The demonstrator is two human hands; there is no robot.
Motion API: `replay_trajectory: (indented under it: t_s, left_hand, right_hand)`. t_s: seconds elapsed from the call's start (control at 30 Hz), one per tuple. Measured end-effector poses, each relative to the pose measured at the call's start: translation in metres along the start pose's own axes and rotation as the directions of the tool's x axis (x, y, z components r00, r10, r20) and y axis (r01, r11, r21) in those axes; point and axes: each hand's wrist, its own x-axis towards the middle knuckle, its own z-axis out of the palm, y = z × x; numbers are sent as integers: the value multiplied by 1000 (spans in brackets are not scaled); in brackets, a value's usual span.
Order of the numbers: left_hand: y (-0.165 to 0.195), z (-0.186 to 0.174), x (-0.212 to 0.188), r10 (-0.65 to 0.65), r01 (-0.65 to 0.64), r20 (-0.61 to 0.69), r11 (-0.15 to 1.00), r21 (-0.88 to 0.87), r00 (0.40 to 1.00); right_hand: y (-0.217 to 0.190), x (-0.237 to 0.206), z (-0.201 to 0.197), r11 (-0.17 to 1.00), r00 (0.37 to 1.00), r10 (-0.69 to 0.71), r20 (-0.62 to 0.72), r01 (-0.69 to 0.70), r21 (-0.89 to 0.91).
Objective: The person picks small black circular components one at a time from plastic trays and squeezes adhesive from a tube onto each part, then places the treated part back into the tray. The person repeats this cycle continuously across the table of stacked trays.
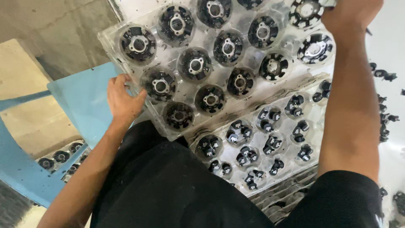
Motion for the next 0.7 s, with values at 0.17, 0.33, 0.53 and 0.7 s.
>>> replay_trajectory:
  t_s: [0.17, 0.33, 0.53, 0.7]
  left_hand:
    - [-5, 16, 8, -359, 376, 111, 880, -290, 927]
    - [-11, 16, 25, -668, 847, 540, 497, -189, 512]
    - [-7, 24, 44, -375, 417, 319, 906, -72, 870]
    - [19, 33, 85, -365, 396, 365, 918, -12, 857]
  right_hand:
    - [-23, 2, 28, 989, 976, 145, 162, -141, -38]
    - [-38, 4, 37, 941, 928, 248, 279, -299, 157]
    - [-36, 13, 31, 885, 918, 319, 236, -378, 273]
    - [-23, 24, 36, 847, 890, 400, 219, -450, 283]
